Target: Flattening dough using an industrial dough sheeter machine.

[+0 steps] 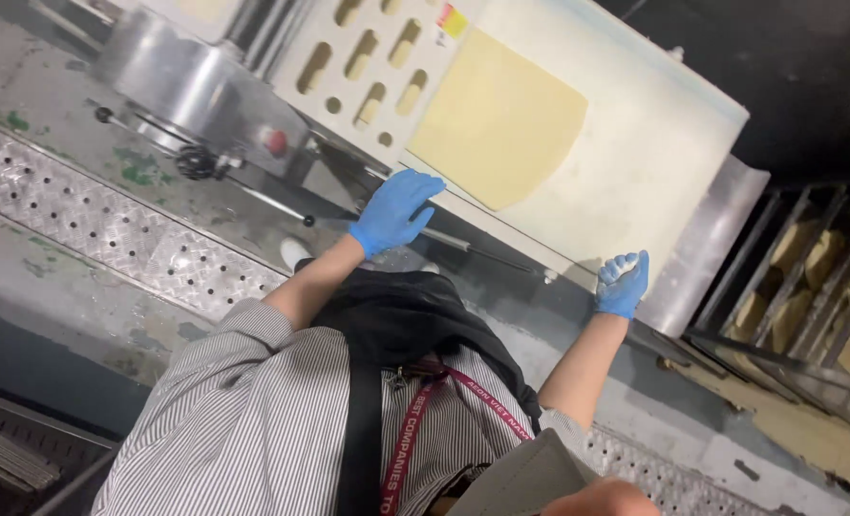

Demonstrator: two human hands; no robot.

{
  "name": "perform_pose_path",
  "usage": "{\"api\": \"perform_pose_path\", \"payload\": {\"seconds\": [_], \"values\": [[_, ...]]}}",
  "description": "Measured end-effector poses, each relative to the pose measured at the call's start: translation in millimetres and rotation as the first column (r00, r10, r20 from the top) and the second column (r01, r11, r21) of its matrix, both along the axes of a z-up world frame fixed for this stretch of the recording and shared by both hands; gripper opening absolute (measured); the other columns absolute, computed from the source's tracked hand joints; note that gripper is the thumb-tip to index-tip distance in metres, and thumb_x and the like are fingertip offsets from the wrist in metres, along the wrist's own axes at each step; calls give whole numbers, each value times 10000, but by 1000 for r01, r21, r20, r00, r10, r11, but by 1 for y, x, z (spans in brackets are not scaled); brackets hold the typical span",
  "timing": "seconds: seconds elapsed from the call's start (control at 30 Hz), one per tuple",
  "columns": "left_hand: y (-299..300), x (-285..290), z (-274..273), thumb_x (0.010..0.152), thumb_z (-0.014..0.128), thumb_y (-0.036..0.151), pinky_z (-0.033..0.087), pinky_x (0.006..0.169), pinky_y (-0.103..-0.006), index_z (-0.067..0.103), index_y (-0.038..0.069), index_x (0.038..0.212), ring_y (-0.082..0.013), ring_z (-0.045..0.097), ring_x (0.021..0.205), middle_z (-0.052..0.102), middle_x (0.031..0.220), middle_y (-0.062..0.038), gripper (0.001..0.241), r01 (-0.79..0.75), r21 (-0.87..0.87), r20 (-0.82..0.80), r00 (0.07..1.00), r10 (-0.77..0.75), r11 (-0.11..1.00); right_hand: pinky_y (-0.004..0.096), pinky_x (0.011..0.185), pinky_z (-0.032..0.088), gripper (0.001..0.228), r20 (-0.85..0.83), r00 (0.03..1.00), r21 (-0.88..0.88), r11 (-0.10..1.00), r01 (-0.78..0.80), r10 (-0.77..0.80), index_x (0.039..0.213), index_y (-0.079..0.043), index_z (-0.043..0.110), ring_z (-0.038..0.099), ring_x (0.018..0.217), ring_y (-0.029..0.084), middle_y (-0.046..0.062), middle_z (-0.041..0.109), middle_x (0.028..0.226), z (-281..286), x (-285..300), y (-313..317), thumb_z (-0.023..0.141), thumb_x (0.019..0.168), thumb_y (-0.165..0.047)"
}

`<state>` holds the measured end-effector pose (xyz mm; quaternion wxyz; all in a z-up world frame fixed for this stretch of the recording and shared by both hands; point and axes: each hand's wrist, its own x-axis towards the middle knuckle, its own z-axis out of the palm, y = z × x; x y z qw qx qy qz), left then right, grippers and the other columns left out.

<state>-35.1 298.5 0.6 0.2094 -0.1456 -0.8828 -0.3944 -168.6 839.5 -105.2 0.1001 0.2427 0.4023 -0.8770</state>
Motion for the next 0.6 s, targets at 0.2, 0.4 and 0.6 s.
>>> {"api": "perform_pose_path", "payload": {"seconds": [0.2,0.4,0.6], "values": [[81,-36,-77,863,684,266,274,1176,-533,458,13,1470,-420,393,1419,441,1543,-218,696,146,-280,272,960,-67,949,283,475,340,280,-43,998,217,975,47,-39,834,-174,562,424,529,139,-3,501,686,54,7,165,563,1078,-309],[79,-3,-90,929,663,300,264,1220,-529,479,54,1478,-405,391,1447,451,1558,-184,629,97,-294,433,901,42,951,357,686,682,433,-738,425,410,153,899,-524,1034,15,736,769,763,212,149,803,942,28,-66,206,469,1041,-326],[43,49,-109,892,682,304,337,1149,-516,525,50,1429,-394,448,1395,502,1511,-191,614,-46,-310,494,846,202,950,288,753,517,172,-271,905,827,561,44,328,956,-12,720,595,819,118,17,712,891,-148,-174,-67,683,966,-179]]}}
